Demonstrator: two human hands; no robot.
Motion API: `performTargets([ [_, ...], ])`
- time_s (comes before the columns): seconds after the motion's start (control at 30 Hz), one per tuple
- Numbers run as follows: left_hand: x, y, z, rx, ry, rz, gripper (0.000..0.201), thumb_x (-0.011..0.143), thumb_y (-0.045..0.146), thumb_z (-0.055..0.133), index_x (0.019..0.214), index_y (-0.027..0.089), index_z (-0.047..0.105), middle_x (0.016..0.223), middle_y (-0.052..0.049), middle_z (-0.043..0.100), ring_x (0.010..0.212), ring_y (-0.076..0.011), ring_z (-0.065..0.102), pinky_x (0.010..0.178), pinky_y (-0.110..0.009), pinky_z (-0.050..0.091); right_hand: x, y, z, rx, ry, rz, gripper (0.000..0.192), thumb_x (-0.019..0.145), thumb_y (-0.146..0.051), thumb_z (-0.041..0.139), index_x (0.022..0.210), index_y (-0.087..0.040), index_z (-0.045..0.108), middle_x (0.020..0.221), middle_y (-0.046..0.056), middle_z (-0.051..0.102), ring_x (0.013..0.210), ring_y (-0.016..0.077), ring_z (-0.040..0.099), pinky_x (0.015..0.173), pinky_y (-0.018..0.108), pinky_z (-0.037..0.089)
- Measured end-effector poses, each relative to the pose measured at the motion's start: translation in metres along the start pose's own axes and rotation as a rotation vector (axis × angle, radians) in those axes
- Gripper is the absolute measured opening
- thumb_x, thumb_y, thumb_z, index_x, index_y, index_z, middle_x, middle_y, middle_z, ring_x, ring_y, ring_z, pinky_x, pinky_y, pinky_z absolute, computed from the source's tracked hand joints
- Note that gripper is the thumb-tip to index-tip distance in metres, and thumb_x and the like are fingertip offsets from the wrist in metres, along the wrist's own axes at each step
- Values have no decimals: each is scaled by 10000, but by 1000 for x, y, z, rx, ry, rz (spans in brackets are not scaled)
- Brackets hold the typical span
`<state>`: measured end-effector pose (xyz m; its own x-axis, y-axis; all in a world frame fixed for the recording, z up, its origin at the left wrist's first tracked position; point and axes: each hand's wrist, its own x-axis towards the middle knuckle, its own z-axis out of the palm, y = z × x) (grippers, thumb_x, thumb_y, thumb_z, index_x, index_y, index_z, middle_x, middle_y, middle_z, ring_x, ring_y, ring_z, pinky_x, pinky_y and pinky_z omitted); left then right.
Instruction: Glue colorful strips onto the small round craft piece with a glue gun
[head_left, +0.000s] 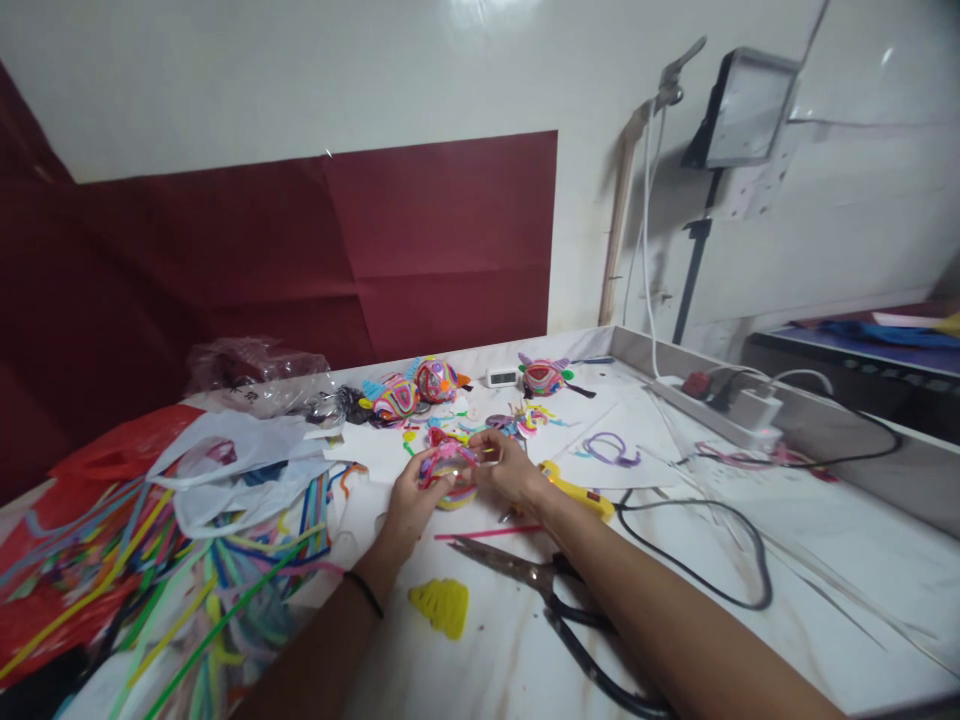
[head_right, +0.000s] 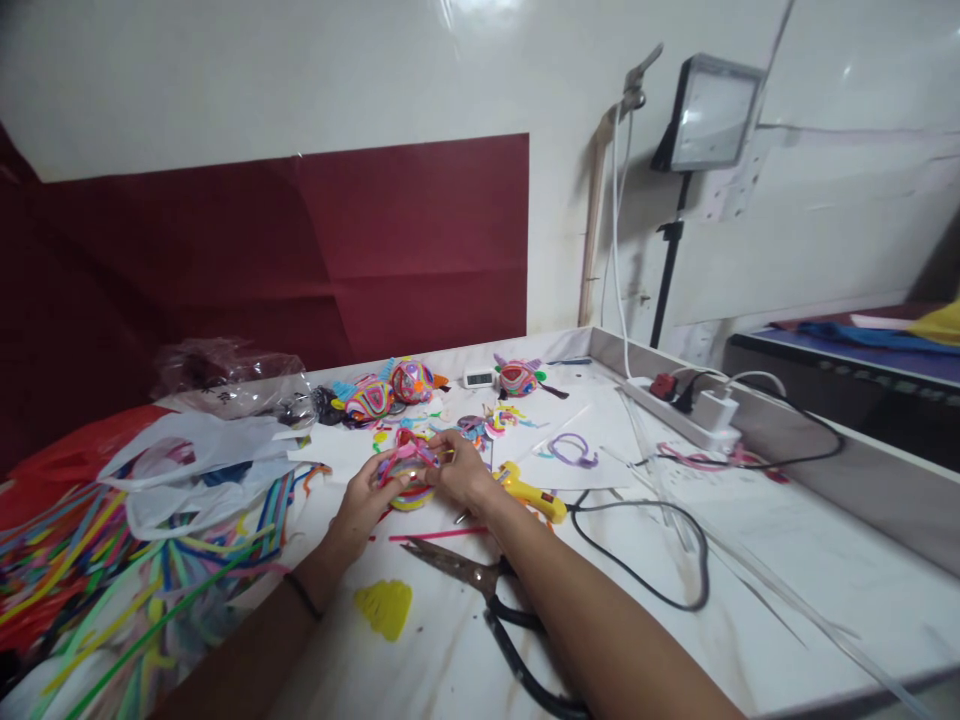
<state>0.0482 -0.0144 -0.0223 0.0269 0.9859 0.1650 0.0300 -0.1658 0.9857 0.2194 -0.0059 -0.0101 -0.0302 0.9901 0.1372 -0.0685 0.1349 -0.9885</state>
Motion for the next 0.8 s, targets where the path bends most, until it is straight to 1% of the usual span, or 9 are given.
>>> performTargets([
  [0.23, -3, 4, 1, 7, -37, -3, 609, 677, 344, 757, 1222, 165, 554, 1080, -117, 696, 931, -235, 677, 821, -340, 539, -2, 1, 2, 26, -23, 3, 521, 452, -307, 816, 883, -205, 541, 720, -55, 535, 622, 112, 489, 562, 249, 408],
  [0.5, -2, 3, -2, -15, -65, -4, 608, 683, 343, 761, 1223, 161, 547, 1077, -115, 698, 937, -235, 677, 829, -332, 535, -3, -1, 1, 27, -17, -2, 504, 439, -280, 823, 853, -208, 543, 729, -52, 543, 648, 116, 498, 579, 251, 422],
  [0.67, -3, 9, -3, -62, -104, -49, 636, 675, 336, 762, 1239, 151, 534, 1036, -101, 713, 903, -228, 683, 793, -315, 535, -3, -1, 1, 38, -15, 1, 522, 435, -303, 825, 861, -202, 542, 740, -47, 539, 661, 119, 498, 590, 254, 419],
  [0.8, -2, 13, -8, -46, -139, -41, 601, 686, 314, 744, 1231, 153, 549, 1078, -101, 709, 947, -239, 675, 815, -319, 527, -3, -1, 1, 44, -18, 1, 540, 420, -329, 830, 861, -201, 545, 742, -44, 533, 654, 117, 487, 583, 255, 409],
])
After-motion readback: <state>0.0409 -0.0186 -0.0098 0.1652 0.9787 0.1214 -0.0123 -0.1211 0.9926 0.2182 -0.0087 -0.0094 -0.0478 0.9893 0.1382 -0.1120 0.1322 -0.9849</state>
